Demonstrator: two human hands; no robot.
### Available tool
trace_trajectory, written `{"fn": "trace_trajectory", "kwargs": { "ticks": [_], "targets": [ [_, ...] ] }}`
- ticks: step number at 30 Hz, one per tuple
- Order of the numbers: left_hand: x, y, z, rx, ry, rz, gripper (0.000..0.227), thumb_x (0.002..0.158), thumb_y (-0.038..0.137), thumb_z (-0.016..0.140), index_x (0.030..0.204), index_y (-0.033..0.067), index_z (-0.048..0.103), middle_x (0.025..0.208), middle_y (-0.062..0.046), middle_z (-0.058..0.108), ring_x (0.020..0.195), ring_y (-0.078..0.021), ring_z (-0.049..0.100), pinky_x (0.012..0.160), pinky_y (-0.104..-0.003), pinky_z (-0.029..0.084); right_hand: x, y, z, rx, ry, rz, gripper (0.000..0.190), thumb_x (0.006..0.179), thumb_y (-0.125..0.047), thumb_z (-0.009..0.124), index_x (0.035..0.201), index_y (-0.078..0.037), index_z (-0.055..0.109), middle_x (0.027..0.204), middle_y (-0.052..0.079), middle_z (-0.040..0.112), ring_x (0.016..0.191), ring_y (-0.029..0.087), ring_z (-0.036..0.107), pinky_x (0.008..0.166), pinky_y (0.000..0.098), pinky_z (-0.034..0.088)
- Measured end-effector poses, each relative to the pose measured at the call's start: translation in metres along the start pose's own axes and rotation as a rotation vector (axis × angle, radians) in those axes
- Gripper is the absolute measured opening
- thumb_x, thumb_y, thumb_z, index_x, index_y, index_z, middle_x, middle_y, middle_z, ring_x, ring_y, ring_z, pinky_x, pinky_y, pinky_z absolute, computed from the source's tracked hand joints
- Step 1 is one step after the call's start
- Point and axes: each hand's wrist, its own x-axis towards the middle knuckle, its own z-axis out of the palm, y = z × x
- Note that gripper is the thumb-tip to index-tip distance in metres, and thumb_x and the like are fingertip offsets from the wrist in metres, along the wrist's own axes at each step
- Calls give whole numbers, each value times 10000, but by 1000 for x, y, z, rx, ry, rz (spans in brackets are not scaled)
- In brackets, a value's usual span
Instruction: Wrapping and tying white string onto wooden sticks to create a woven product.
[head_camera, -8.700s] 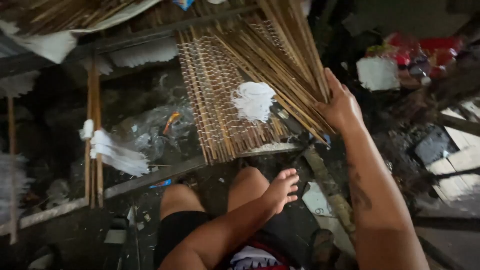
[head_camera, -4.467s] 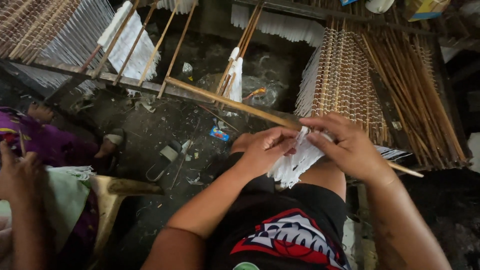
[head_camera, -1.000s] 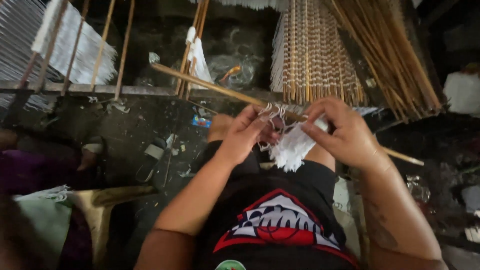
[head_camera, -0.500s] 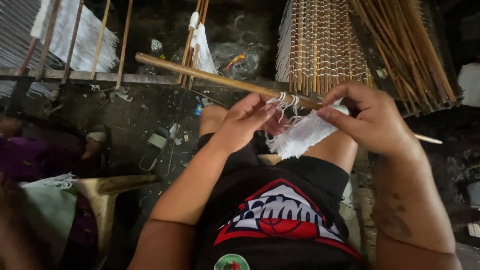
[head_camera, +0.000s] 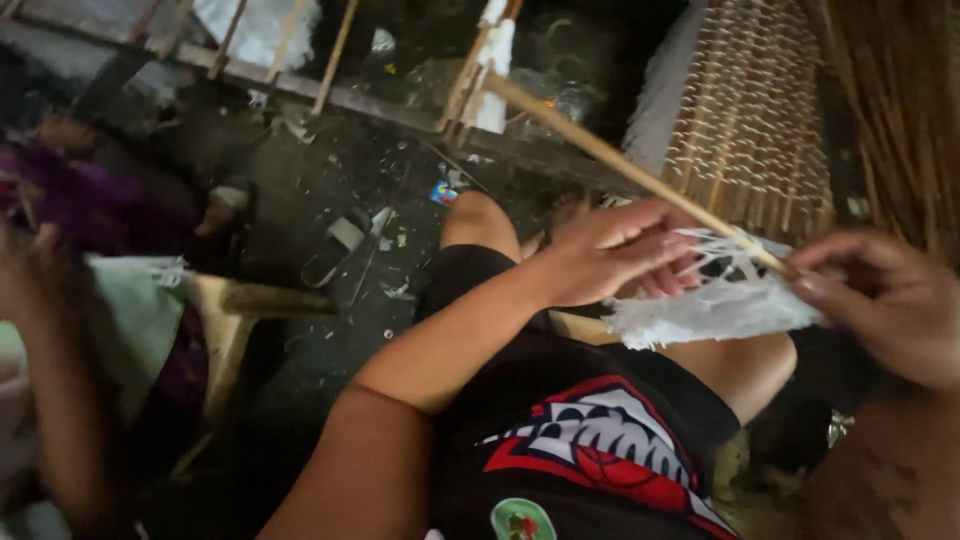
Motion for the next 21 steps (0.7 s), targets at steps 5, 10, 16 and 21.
{"fn": "trace_trajectory", "kwargs": {
  "ticks": [5, 10, 16, 21],
  "targets": [
    [5, -5, -1, -76, -13, -13, 267, 1062, 324, 487, 1146, 86, 576, 1056, -122, 764, 911, -218, 792, 750, -304, 680, 2, 29, -7, 112, -27, -116, 207, 962, -45, 662, 1168, -47, 637, 1113, 96, 710, 668, 97, 579, 556, 206, 491],
    [8, -12, 2, -109, -15, -22, 368, 1054, 340, 487, 1255, 42, 564, 1087, -161, 764, 935, -266, 802, 761, -327, 686, -4, 33, -12, 99, -17, -121, 218, 971, -48, 654, 1186, -28, 625, 1014, 110, 691, 595, 109, 536, 527, 227, 447],
    [6, -9, 0, -117, -23, -8, 347, 1062, 302, 496, 1280, 39, 558, 1103, -167, 751, 943, -269, 796, 781, -338, 696, -7, 32, -14, 118, -30, -119, 244, 951, -61, 649, 1195, -57, 630, 1172, 91, 684, 636, 107, 557, 533, 215, 454],
    [7, -14, 2, -92, -33, 19, 429, 1057, 379, 500, 1322, 48, 563, 1066, -126, 760, 920, -231, 792, 774, -334, 703, -13, 36, -14, 1, 37, -114, 256, 959, -99, 708, 1210, -100, 661, 862, 28, 668, 652, 59, 539, 612, 189, 443]
  ]
}}
